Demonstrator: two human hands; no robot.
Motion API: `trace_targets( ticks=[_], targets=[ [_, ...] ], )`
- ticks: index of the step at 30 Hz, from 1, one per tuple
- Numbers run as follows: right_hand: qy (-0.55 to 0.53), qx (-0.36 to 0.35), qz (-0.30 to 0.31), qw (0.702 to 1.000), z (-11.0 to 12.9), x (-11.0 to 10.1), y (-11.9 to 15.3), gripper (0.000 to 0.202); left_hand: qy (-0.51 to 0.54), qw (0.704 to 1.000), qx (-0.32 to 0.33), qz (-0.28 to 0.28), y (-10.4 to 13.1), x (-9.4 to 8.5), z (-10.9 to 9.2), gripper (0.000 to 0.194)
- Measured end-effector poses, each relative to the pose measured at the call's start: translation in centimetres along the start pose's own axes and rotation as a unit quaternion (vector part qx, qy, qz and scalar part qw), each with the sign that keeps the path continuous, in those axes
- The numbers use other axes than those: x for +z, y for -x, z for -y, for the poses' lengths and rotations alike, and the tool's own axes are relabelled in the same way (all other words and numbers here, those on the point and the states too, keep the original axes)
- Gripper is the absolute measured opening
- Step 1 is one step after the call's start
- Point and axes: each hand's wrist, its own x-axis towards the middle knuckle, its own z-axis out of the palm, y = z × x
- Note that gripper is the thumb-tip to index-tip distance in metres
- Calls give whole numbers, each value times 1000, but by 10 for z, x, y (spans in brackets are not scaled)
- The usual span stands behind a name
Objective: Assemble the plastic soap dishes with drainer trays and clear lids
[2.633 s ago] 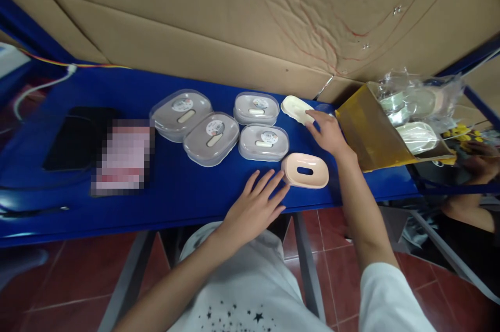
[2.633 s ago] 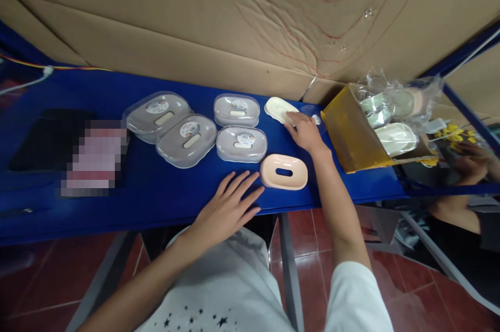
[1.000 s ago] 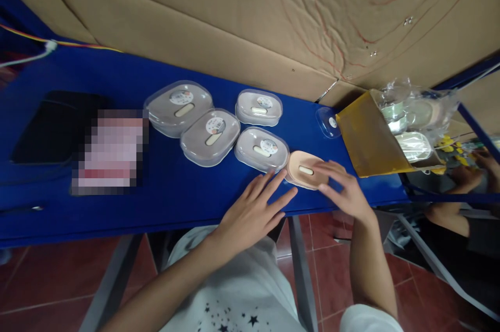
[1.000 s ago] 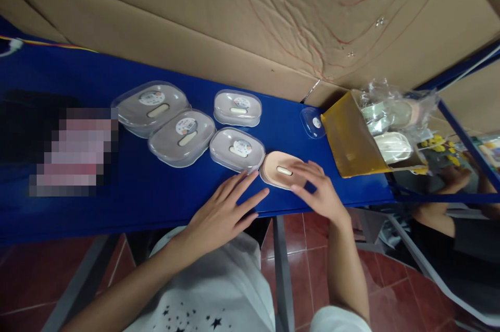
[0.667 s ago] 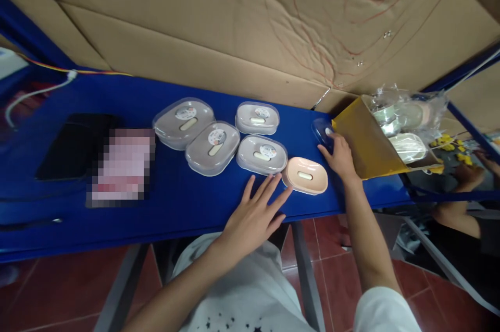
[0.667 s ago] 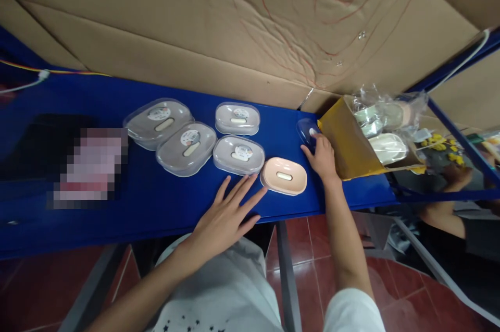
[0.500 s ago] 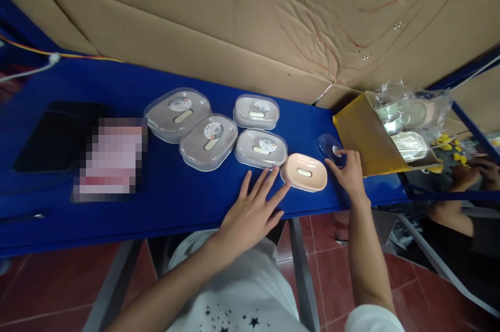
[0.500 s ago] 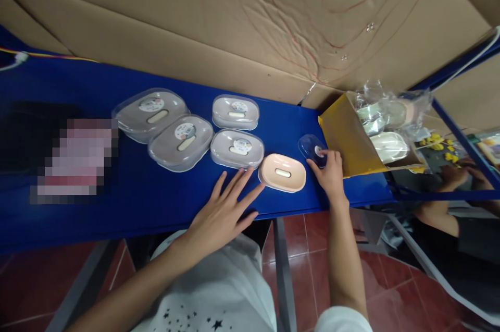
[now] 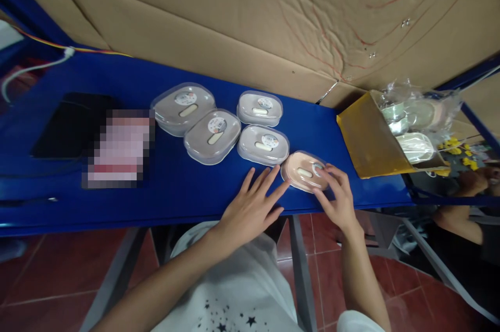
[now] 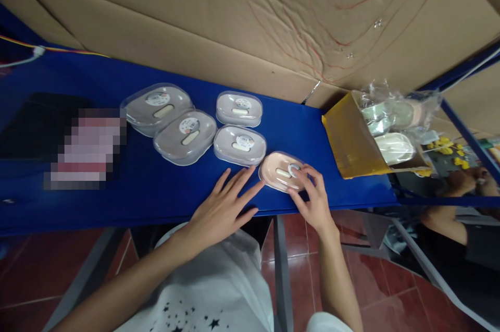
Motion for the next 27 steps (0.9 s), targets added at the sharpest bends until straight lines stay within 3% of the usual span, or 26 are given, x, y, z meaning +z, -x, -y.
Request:
trace_targets(
  ticks=[4,15,27],
  targets=[
    [24,-30,-12,999,6,11,1,59,1,1000,5,13,0,0,0,58],
    [39,-11,-79,996,-6,22,13,55,-5,1000,4,18,1,2,0,54],
    [38,16,-65,997,-1,24,7,52,6,1000,2,15,1,2,0,51]
  ],
)
